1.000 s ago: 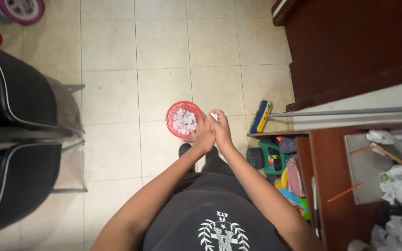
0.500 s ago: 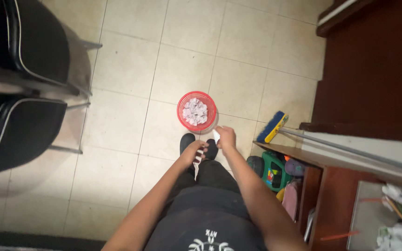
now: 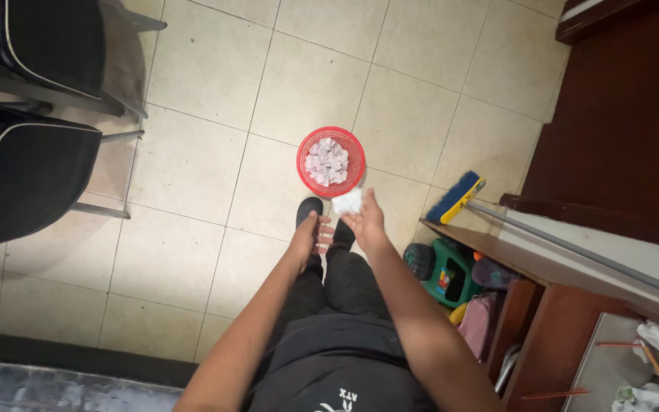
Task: The person cleans a desk by picking up crumpled paper scraps from the tabletop, balling them up by hand, and tossing them into a trash basket on the floor.
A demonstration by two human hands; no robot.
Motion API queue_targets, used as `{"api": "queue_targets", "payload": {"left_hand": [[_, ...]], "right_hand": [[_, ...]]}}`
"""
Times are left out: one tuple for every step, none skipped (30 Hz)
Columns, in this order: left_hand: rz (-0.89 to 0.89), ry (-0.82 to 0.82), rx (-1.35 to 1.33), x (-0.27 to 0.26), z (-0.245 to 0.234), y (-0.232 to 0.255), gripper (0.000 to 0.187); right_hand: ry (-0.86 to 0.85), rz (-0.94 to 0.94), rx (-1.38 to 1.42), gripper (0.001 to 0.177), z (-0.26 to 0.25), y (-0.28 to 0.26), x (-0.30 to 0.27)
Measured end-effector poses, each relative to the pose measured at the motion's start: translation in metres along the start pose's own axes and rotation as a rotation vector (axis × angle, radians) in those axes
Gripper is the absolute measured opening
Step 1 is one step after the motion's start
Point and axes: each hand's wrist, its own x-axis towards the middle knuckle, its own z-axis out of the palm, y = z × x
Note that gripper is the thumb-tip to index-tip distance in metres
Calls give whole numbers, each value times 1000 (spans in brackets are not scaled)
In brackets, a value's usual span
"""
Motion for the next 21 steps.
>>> {"api": "queue_targets", "payload": {"left_hand": [[3, 6, -14, 2, 0, 3, 63], [6, 12, -29, 1, 0, 4, 64], [3, 7, -22, 1, -1, 5, 64], [2, 9, -33, 1, -4, 6, 63], [2, 8, -41, 1, -6, 9, 62], [1, -1, -33, 1, -8, 10, 62], [-7, 7, -34, 0, -10, 10, 62], [-15, 14, -36, 1, -11, 11, 62], [-16, 7, -26, 1, -13, 12, 62], [-23, 12, -26, 1, -15, 12, 61], [-32, 17, -28, 1, -16, 11, 61], [-35, 11, -18, 2, -18, 10, 61], [-44, 13, -10, 3, -19, 8, 62], [-53, 15, -2, 4, -20, 6, 62], [-59, 11, 7, 6, -21, 3, 62], [-59, 4, 20, 8, -21, 1, 59], [-56, -3, 35, 12, -21, 0, 56], [-57, -7, 45, 14, -20, -4, 56], [-54, -28, 61, 18, -18, -5, 52], [-50, -49, 76, 21, -16, -7, 49], [-53, -64, 99, 24, -11, -8, 49]], "right_hand": [[-56, 37, 121, 71, 1, -4, -7], [-51, 40, 124, 71, 5, -7, -13], [-6, 48, 137, 70, 8, -10, -15], [40, 57, 150, 71, 8, -11, -17], [45, 50, 158, 71, 7, -10, -19], [-15, 8, 143, 68, 4, -6, -20], [-77, -36, 129, 65, 0, -1, -20], [-74, -46, 137, 65, -6, 3, -19], [-51, -30, 102, 64, -12, 9, -20], [-28, -13, 66, 64, -18, 15, -21], [-22, -19, 76, 64, -25, 20, -23], [-11, 7, 39, 62, -32, 24, -25], [-2, 34, 2, 60, -39, 27, -27], [3, 31, 9, 60, -44, 28, -28], [16, 28, -61, 55, -49, 31, -31], [29, 27, -132, 50, -53, 32, -35], [32, 23, -122, 50, -54, 31, -40], [37, 14, -180, 45, -55, 29, -46], [42, 0, -234, 41, -51, 26, -51], [45, -10, -220, 41, -48, 21, -56], [96, -26, -244, 34, -48, 16, -65]]}}
